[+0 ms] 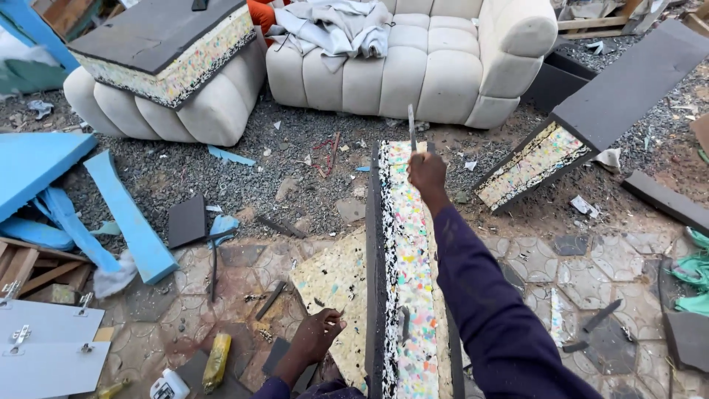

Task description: The person uses a metal scraper to remove the black foam layer from a long, rectangular piece of colorful foam. The person works along the length of the foam, scraping off the material and occasionally wiping the surface with their hand.

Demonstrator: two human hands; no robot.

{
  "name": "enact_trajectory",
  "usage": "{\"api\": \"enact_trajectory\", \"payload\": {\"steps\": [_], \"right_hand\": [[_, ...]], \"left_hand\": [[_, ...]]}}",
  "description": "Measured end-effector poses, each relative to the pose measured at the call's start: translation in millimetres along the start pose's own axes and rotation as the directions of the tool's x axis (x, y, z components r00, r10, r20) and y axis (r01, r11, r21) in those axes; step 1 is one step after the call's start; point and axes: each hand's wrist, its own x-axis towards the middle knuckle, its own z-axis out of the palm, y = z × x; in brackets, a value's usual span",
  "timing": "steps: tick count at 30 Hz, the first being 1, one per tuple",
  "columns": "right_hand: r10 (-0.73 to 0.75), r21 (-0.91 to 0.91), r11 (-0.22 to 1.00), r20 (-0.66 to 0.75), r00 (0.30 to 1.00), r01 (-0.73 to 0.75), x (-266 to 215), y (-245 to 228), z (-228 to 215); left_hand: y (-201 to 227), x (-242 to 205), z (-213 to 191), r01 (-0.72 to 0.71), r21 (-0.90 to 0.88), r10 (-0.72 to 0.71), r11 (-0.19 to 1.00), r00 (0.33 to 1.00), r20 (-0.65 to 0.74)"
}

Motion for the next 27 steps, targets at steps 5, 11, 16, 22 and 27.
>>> {"api": "enact_trajectory", "payload": {"steps": [5,11,16,22,27], "right_hand": [[0.145,0.148,0.978,0.006,0.989,-0.144,-13,-20,3],[0.247,0.216,0.939,0.126,0.961,-0.269,-97,12,16],[0.328,0.268,0.894,0.15,0.933,-0.358,-97,11,18],[0.234,0.184,0.953,0.052,0.971,-0.239,-35,-26,9],[0.274,0.262,0.925,0.042,0.961,-0.276,-29,-65,-5]], "left_hand": [[-17,-8,6,0.0,-0.001,0.0,1.0,1.0,0.018],[-4,-4,8,0.007,-0.053,-0.003,0.999,0.998,0.069],[3,-9,12,0.004,-0.061,-0.001,0.998,0.999,0.036],[-14,-20,14,-0.006,-0.039,0.007,0.999,1.0,0.025],[-19,-15,12,0.012,-0.063,-0.01,0.998,1.0,0.028]]}}
